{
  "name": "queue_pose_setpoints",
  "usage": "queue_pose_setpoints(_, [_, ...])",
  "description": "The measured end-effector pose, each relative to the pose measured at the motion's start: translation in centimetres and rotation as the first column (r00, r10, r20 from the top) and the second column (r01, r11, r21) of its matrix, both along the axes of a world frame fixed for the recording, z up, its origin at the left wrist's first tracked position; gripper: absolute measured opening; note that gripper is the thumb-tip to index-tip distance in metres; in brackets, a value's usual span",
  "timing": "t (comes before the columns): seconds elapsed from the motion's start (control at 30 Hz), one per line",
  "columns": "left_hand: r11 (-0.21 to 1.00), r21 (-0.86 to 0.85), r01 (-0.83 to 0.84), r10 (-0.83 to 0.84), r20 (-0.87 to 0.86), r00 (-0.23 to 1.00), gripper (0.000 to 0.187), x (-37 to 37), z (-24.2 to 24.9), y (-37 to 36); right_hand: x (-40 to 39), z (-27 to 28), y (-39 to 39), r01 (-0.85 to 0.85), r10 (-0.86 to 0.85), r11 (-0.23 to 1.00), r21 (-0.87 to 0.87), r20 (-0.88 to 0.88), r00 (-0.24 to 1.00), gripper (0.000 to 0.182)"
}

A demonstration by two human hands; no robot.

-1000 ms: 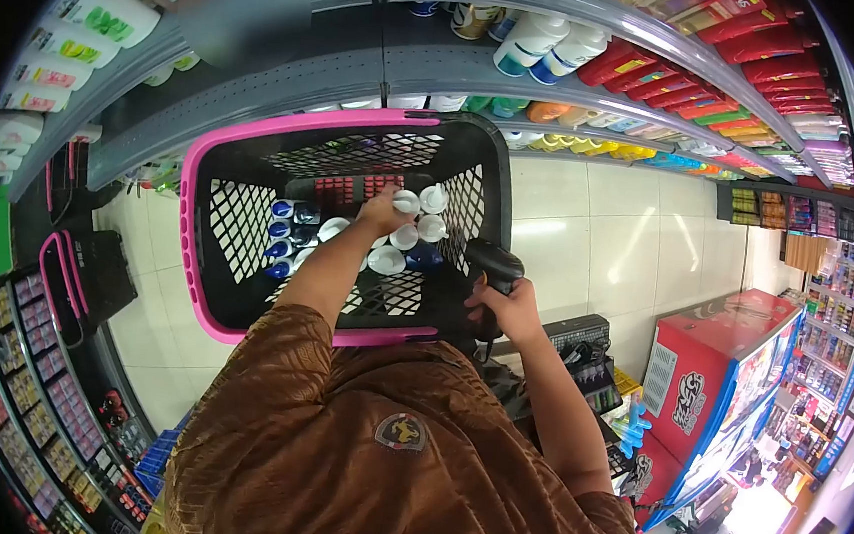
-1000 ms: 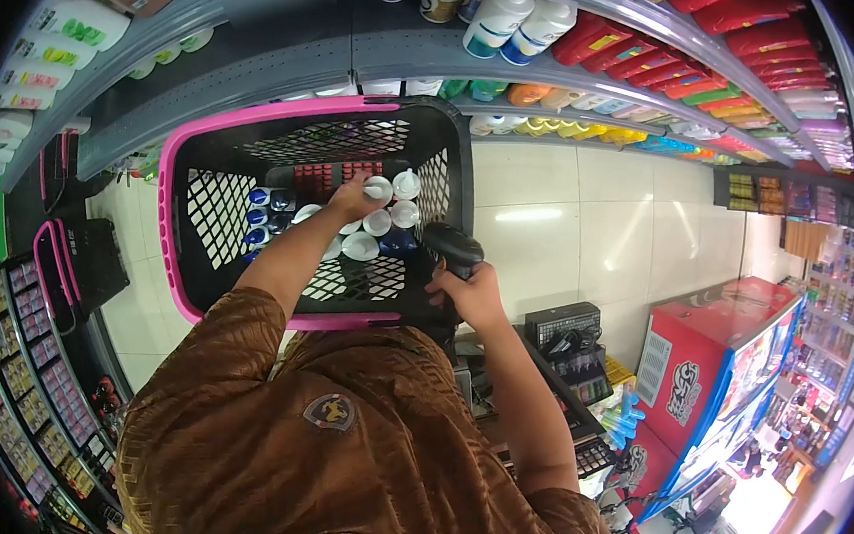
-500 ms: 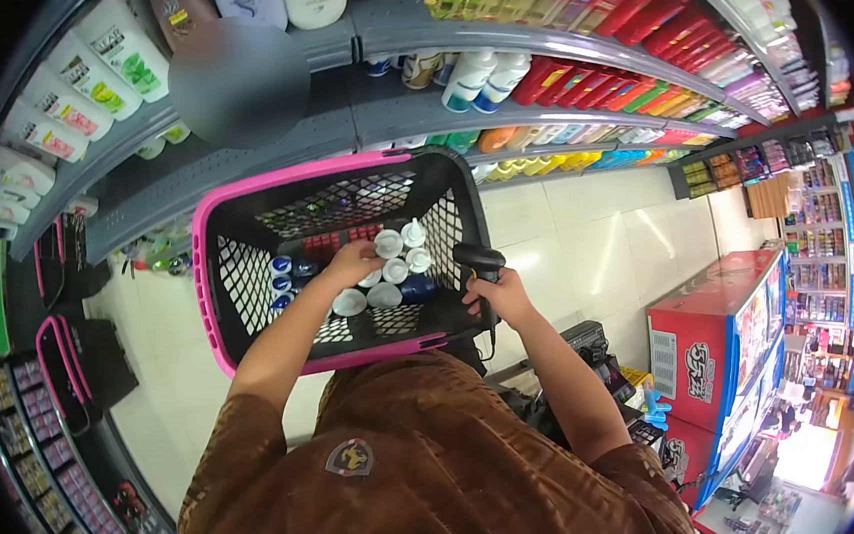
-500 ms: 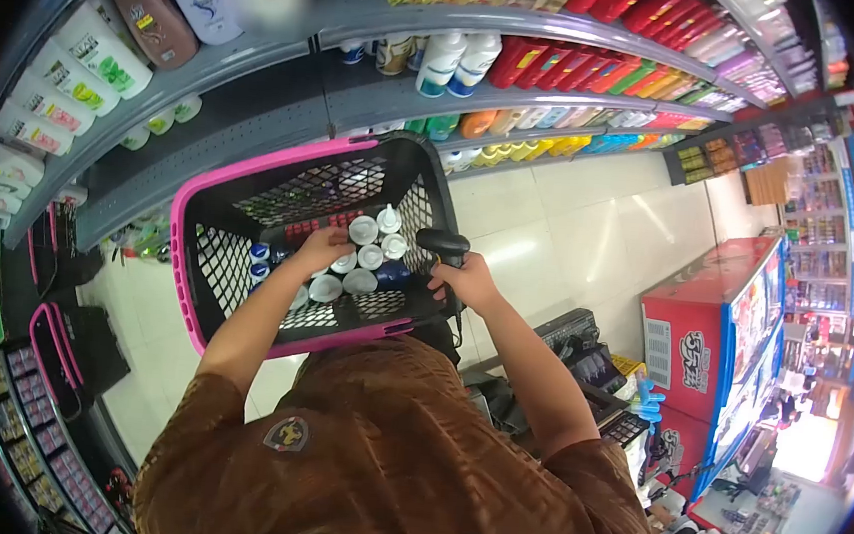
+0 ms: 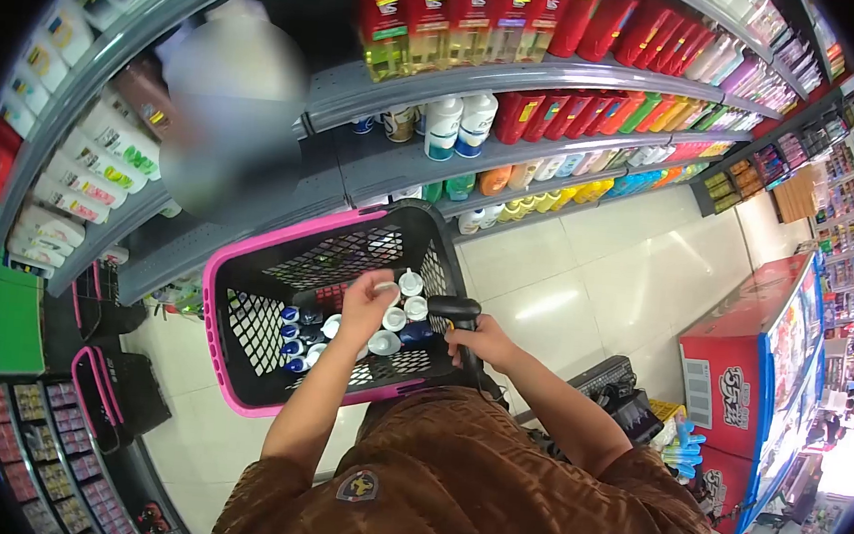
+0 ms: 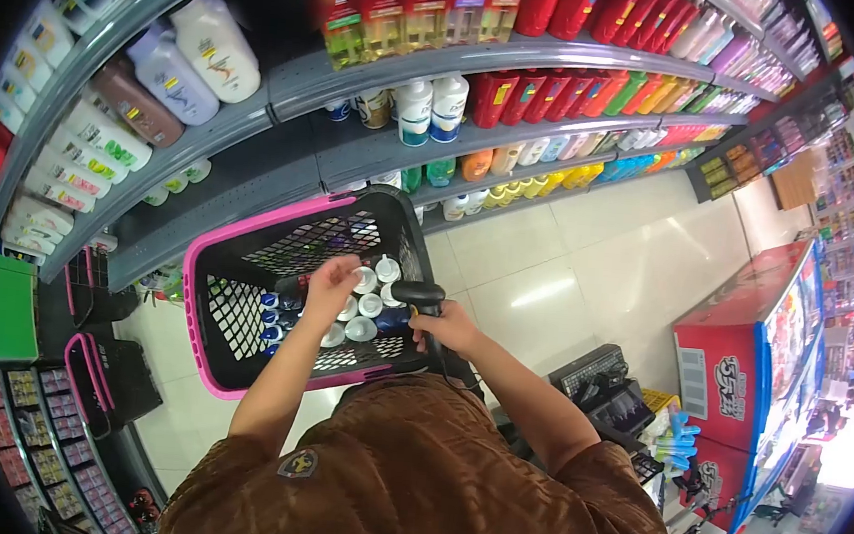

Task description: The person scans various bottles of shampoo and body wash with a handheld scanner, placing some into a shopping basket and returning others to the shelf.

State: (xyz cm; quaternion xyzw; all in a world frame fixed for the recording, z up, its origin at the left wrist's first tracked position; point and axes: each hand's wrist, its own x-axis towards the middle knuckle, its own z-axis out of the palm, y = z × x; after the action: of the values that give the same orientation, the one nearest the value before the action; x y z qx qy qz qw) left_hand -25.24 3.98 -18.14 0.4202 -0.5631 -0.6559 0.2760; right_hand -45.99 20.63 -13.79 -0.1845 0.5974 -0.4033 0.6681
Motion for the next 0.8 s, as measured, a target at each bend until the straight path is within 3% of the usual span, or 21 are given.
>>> queue_pose_setpoints(0.07, [0.997, -0.047, -0.06, 0.059, -0.037, 0.998, 0.034, -2.5, 0.9, -2.2, -1.3, 0.0, 0.7, -0.025, 0.035, 0.994, -0.11, 0.093, 0.995, 0.012])
queue_pose_setpoints(0.2, [0.903, -0.404, -0.144, 0.152, -0.013, 0.988, 0.042, -9.7, 5.5, -7.4, -5.1, 1.7, 2.7, 0.064, -0.02, 0.982, -0.177, 0.239, 0.971, 0.012])
queue_pose_setpoints(0.27, [0.824, -0.538, -0.177, 0.203, -0.011, 0.979, 0.048, -13.9, 5.7, -11.1, -7.4, 2.4, 3.8, 0.082, -0.046, 0.989, -0.125, 0.27, 0.962, 0.011])
queue_pose_setpoints(0.33, [0.809, -0.557, -0.188, 0.272, 0.07, 0.96, 0.059, -18.2, 7.4, -13.3, -9.5, 2.7, 4.7, 0.191, -0.173, 0.98, -0.052, 0.241, 0.955, 0.012])
queue_pose_setpoints(0.4, [0.729, -0.676, -0.11, 0.304, 0.175, 0.937, 0.069, -21.6, 5.6, -17.4, -11.3, 1.9, 5.8, 0.218, -0.193, 0.974, -0.063, 0.277, 0.941, 0.016])
queue_pose_setpoints(0.43, [0.73, -0.675, -0.108, 0.31, 0.186, 0.932, 0.069, -23.1, 6.2, -18.4, -12.1, 1.3, 6.3, 0.251, -0.226, 0.966, -0.066, 0.256, 0.94, 0.015])
queue_pose_setpoints(0.5, [0.851, -0.521, -0.067, 0.141, 0.104, 0.984, 0.074, -25.7, 7.9, -19.5, -13.2, 0.5, 7.5, 0.277, -0.256, 0.959, -0.054, 0.246, 0.935, 0.014])
queue_pose_setpoints(0.53, [0.853, -0.518, -0.064, 0.144, 0.116, 0.983, 0.074, -26.8, 7.4, -20.5, -13.7, 0.2, 7.9, 0.302, -0.288, 0.953, -0.028, 0.236, 0.928, 0.012])
queue_pose_setpoints(0.6, [0.915, -0.35, -0.199, 0.23, 0.048, 0.972, 0.074, -29.1, 6.0, -22.8, -14.8, -0.4, 8.0, 0.333, -0.324, 0.943, 0.004, 0.234, 0.916, 0.011])
queue_pose_setpoints(0.67, [0.88, -0.418, -0.225, 0.267, 0.045, 0.963, 0.072, -30.1, 2.7, -24.8, -15.4, -0.9, 8.3, 0.356, -0.361, 0.932, 0.062, 0.218, 0.907, 0.009])
queue_pose_setpoints(0.77, [0.8, -0.588, -0.118, 0.396, 0.37, 0.84, 0.068, -30.4, 2.0, -24.9, -16.0, -1.6, 7.8, 0.361, -0.369, 0.929, 0.081, 0.226, 0.901, 0.008])
queue_pose_setpoints(0.8, [0.799, -0.592, -0.106, 0.392, 0.38, 0.838, 0.068, -30.2, 2.0, -24.3, -16.1, -2.0, 7.6, 0.365, -0.374, 0.927, 0.083, 0.238, 0.896, 0.008])
